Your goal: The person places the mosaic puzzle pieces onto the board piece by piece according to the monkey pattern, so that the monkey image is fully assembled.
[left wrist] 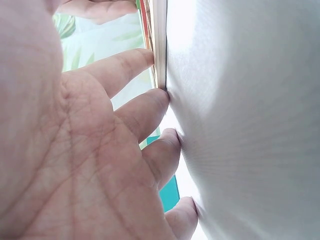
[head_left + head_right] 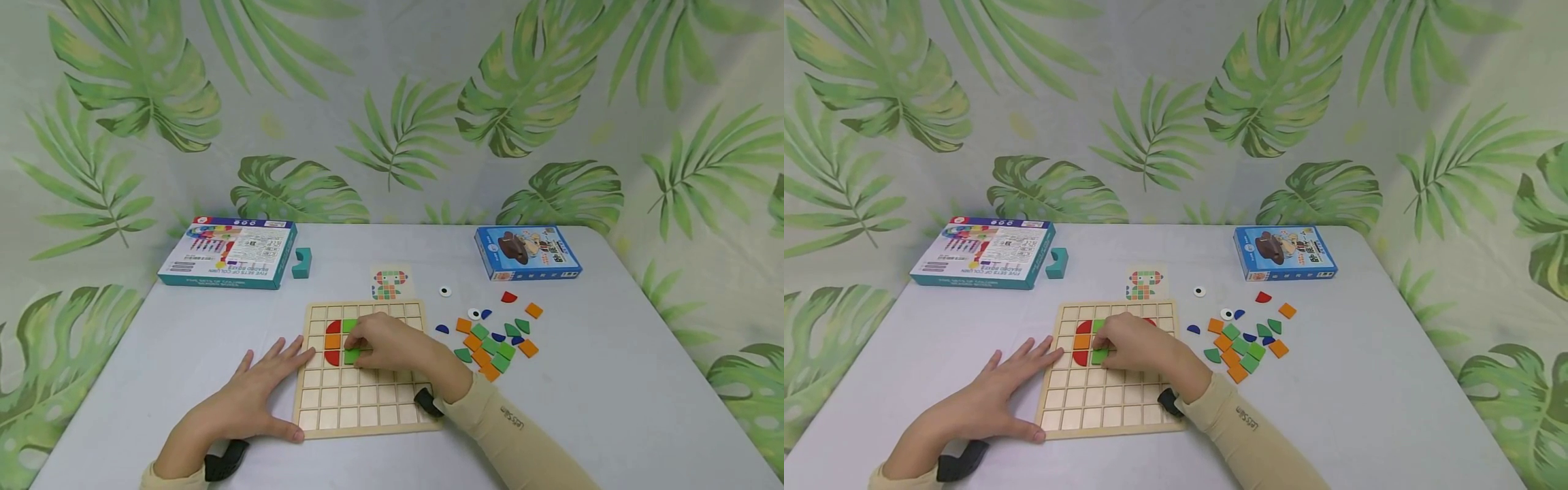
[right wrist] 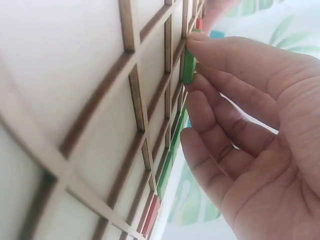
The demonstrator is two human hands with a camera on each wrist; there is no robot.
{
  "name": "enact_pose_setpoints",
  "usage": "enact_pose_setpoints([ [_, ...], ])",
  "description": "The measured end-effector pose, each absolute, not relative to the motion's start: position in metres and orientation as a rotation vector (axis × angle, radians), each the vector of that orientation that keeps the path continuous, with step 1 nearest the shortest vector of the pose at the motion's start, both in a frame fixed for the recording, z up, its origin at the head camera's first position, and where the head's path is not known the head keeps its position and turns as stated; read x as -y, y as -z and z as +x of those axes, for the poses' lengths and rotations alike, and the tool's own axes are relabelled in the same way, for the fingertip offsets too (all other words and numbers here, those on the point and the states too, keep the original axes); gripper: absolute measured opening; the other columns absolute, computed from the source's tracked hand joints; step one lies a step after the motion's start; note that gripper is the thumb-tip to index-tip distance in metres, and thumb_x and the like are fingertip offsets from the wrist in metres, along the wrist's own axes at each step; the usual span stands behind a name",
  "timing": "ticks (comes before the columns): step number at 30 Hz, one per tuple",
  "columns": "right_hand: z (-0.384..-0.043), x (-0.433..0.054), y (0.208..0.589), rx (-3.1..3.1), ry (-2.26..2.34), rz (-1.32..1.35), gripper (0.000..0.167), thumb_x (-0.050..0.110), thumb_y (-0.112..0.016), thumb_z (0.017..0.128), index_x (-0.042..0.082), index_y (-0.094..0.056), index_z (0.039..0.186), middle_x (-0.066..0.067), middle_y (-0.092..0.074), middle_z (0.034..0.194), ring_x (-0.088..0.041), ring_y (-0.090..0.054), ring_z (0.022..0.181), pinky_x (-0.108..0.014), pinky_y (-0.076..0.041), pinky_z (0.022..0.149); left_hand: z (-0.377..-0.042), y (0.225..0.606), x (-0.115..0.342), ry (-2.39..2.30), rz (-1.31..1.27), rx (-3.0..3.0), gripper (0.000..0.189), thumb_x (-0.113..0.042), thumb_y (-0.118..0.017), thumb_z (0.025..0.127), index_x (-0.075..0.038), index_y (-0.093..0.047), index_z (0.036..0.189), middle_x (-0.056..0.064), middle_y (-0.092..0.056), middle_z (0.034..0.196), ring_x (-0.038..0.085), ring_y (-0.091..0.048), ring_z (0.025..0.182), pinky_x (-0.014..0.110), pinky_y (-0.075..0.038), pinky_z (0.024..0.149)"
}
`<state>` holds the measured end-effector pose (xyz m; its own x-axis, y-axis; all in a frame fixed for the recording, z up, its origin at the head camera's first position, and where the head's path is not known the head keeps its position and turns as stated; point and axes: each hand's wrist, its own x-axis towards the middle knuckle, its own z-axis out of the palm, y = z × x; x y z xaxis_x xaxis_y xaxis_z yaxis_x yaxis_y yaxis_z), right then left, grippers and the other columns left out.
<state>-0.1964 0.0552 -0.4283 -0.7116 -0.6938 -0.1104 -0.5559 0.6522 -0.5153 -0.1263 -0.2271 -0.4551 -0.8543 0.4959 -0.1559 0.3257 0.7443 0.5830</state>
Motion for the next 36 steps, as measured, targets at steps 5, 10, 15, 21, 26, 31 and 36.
enact_pose_setpoints([
  [5, -0.196, -0.055, 0.430, -2.579, 0.642, -1.025, 0.023, 0.014, -0.085, 0.093, 0.009, -0.083, 0.115, 0.000, -0.078, 0.112, -0.008, -0.065, 0.095, -0.017, -0.056, 0.088, -0.126, 0.455, 0.227, -0.802, 0.636, -2.642, 0.123, -0.065, -0.097, 0.062, -0.025, -0.044, 0.165, 0.012, -0.028, 0.179, 0.050, -0.015, 0.166, 0.085, 0.000, 0.122],
  [10, -0.196, -0.054, 0.433, -2.596, 0.611, -1.031, 0.024, 0.017, -0.086, 0.093, 0.011, -0.083, 0.116, 0.001, -0.077, 0.112, -0.007, -0.064, 0.097, -0.019, -0.057, 0.091, -0.127, 0.455, 0.226, -0.800, 0.629, -2.643, 0.124, -0.065, -0.096, 0.061, -0.025, -0.043, 0.166, 0.011, -0.029, 0.178, 0.050, -0.015, 0.166, 0.086, 0.000, 0.122],
  [15, -0.196, -0.053, 0.433, -2.606, 0.597, -1.035, 0.025, 0.019, -0.086, 0.093, 0.012, -0.083, 0.117, 0.002, -0.077, 0.113, -0.007, -0.065, 0.099, -0.020, -0.057, 0.093, -0.127, 0.455, 0.226, -0.798, 0.626, -2.646, 0.124, -0.066, -0.096, 0.061, -0.026, -0.043, 0.166, 0.011, -0.029, 0.178, 0.050, -0.015, 0.166, 0.086, -0.001, 0.121],
  [21, -0.194, -0.057, 0.430, -2.614, 0.607, -1.031, 0.027, 0.020, -0.086, 0.093, 0.012, -0.083, 0.118, 0.002, -0.077, 0.114, -0.007, -0.066, 0.100, -0.019, -0.057, 0.092, -0.126, 0.455, 0.226, -0.800, 0.621, -2.643, 0.123, -0.066, -0.096, 0.062, -0.026, -0.044, 0.165, 0.011, -0.029, 0.179, 0.050, -0.014, 0.166, 0.086, 0.000, 0.121],
  [26, -0.192, -0.074, 0.425, -2.625, 0.649, -1.011, 0.026, 0.018, -0.084, 0.094, 0.009, -0.082, 0.118, -0.003, -0.076, 0.112, -0.014, -0.067, 0.099, -0.025, -0.058, 0.089, -0.127, 0.456, 0.226, -0.807, 0.621, -2.641, 0.123, -0.065, -0.097, 0.061, -0.026, -0.044, 0.165, 0.011, -0.029, 0.179, 0.050, -0.014, 0.166, 0.086, 0.000, 0.122],
  [31, -0.195, -0.106, 0.422, -2.661, 0.732, -0.910, 0.026, 0.014, -0.082, 0.093, 0.007, -0.082, 0.118, -0.004, -0.076, 0.111, -0.019, -0.069, 0.101, -0.030, -0.059, 0.090, -0.127, 0.456, 0.226, -0.809, 0.626, -2.644, 0.125, -0.065, -0.097, 0.061, -0.026, -0.043, 0.166, 0.011, -0.028, 0.179, 0.050, -0.014, 0.166, 0.085, 0.001, 0.122],
  [36, -0.199, -0.147, 0.419, -2.725, 0.752, -0.797, 0.027, 0.016, -0.083, 0.094, 0.008, -0.081, 0.119, -0.003, -0.076, 0.110, -0.020, -0.071, 0.103, -0.034, -0.061, 0.091, -0.127, 0.457, 0.226, -0.811, 0.622, -2.641, 0.125, -0.065, -0.097, 0.061, -0.026, -0.043, 0.166, 0.010, -0.027, 0.179, 0.049, -0.013, 0.166, 0.084, 0.002, 0.123],
])
